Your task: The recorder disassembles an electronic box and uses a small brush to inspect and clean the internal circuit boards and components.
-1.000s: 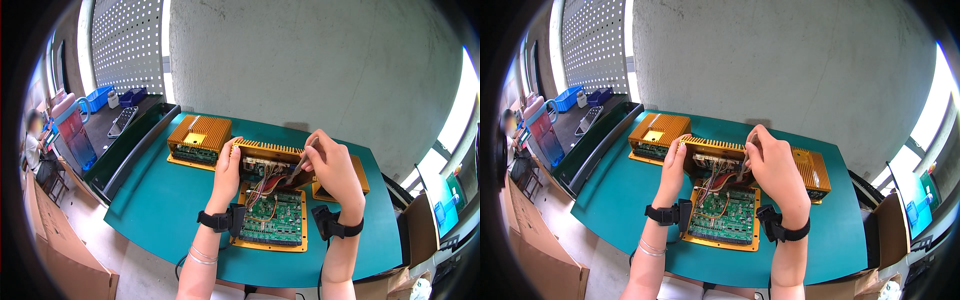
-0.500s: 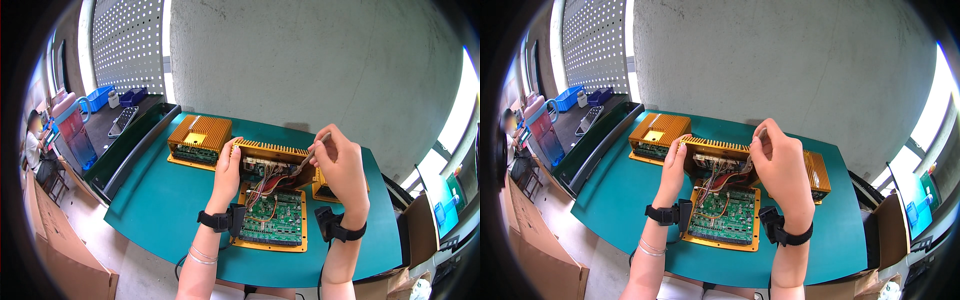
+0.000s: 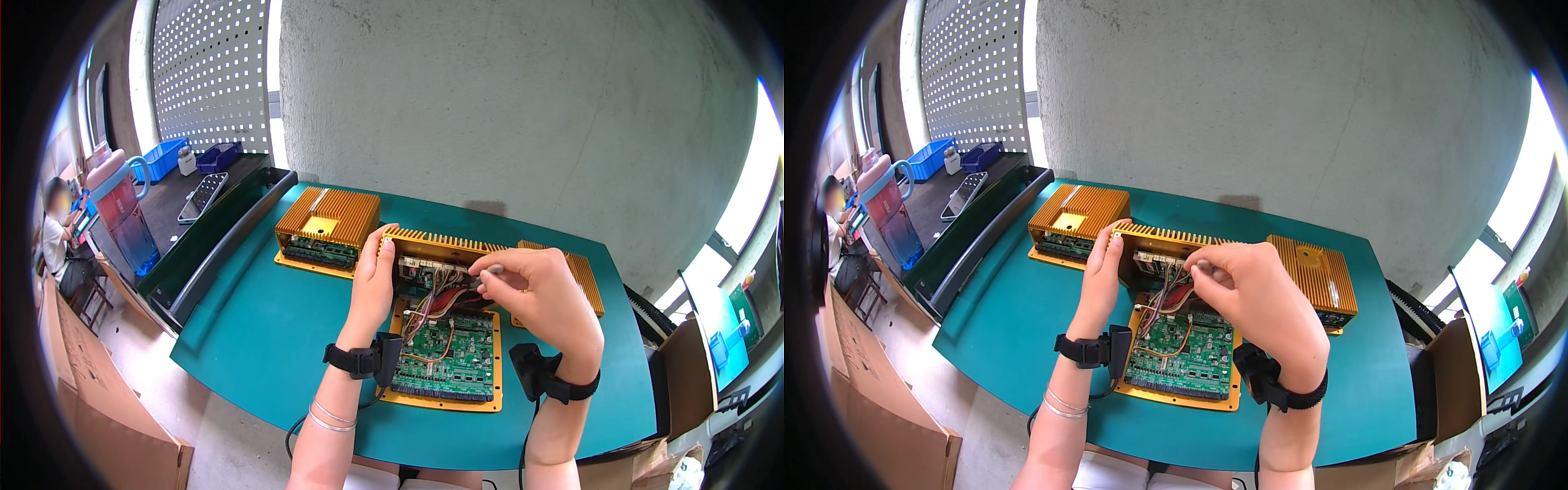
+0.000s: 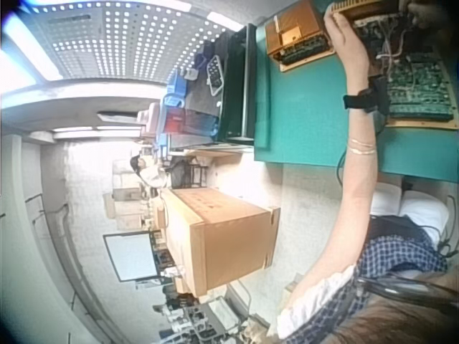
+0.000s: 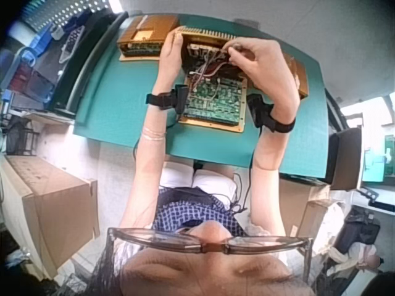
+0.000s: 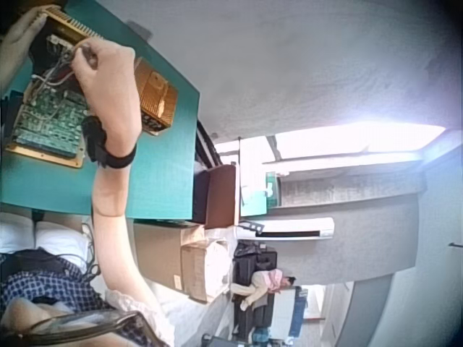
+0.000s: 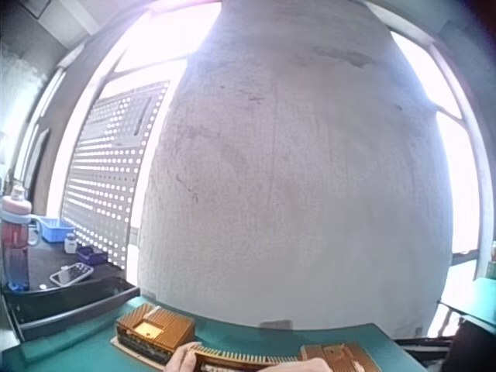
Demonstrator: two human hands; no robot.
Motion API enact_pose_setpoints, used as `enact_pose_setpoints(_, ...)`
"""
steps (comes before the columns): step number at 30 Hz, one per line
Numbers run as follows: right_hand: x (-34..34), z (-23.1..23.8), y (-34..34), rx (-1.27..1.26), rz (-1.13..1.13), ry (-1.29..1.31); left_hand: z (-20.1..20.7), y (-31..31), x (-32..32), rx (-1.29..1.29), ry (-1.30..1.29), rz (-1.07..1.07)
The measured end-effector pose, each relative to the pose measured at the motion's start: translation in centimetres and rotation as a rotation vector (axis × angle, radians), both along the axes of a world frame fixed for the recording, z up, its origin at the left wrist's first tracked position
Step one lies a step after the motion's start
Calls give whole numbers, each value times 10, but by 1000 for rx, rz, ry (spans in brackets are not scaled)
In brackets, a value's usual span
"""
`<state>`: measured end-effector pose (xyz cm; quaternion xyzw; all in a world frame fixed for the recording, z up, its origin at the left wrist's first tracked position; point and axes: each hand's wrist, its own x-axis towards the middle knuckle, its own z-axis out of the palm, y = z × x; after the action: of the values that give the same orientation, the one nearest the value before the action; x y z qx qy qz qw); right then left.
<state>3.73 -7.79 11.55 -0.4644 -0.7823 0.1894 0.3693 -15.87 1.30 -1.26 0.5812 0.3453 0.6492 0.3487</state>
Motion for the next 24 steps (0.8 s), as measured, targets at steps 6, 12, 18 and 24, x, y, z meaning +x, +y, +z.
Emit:
enact_pose_setpoints(6, 1, 2, -1, -15, 48, -48, -2, 1, -1, 0, -1, -2)
enact_pose_setpoints(12, -2, 8, -2, 87, 29, 37, 2, -2, 0, -2, 15, 12)
enact_pose_setpoints(18, -2, 3, 2, 43, 55, 138, 2, -2, -1, -5, 26, 20)
enact_pose_setpoints(24, 3, 3, 5, 63, -83, 29, 0, -1, 0, 18, 27, 25)
